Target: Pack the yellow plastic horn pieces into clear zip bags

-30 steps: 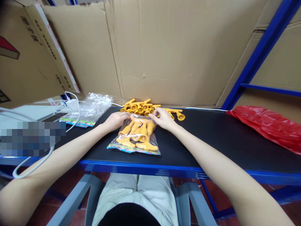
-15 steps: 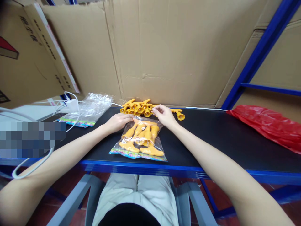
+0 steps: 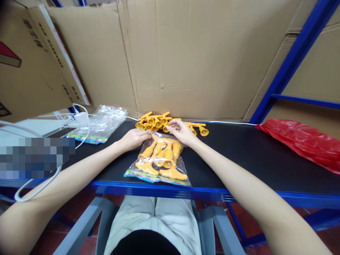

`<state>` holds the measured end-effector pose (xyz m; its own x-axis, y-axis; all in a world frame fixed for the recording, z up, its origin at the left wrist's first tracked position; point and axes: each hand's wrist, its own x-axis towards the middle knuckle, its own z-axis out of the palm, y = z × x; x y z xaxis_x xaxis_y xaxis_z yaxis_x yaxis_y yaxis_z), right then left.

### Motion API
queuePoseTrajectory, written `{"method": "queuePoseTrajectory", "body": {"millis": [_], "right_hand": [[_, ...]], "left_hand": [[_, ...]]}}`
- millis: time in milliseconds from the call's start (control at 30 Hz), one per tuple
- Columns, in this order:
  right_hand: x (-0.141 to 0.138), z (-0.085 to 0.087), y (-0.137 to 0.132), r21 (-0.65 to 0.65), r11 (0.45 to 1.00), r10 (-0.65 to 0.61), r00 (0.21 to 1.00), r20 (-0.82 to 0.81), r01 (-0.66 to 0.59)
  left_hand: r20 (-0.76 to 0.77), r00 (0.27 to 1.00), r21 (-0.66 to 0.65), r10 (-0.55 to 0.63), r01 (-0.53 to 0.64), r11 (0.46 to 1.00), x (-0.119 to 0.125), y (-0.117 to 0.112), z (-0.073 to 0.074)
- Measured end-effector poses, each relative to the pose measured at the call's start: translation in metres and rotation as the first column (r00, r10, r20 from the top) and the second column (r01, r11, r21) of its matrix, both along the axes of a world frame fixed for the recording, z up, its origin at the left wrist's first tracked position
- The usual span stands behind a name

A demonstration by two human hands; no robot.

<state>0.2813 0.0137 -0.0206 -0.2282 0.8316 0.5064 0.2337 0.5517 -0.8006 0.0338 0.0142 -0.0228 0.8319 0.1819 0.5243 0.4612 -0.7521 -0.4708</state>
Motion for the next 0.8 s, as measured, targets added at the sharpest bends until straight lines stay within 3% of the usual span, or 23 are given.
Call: {"method": "queuePoseTrajectory", "body": {"millis": [167, 333, 533, 800], "right_hand": [[-0.011, 0.0, -0.014, -0.209, 0.975, 0.137, 0.954, 0.268, -0.081], [-0.01, 0.006, -0.019, -0.394, 0.916, 0.21, 0.924, 0.319, -0.072], [-0.006, 0.006, -0.018, -0.538, 0.837, 0.235, 0.953, 0.193, -0.097], [0.006, 0.018, -0.014, -0.433, 0.887, 0.081, 0.976, -0.201, -0.162]], "left_hand": [[0.014, 1.0, 0.02, 0.024, -0.024, 1.0, 0.0, 0.0, 0.001], [0.025, 0.999, 0.029, 0.041, -0.042, 0.999, 0.0, -0.001, 0.002], [0.047, 0.998, -0.052, 0.044, -0.042, 0.998, 0.001, 0.0, 0.004], [0.293, 0.945, -0.269, 0.145, -0.065, 0.961, -0.028, 0.018, 0.005]]}}
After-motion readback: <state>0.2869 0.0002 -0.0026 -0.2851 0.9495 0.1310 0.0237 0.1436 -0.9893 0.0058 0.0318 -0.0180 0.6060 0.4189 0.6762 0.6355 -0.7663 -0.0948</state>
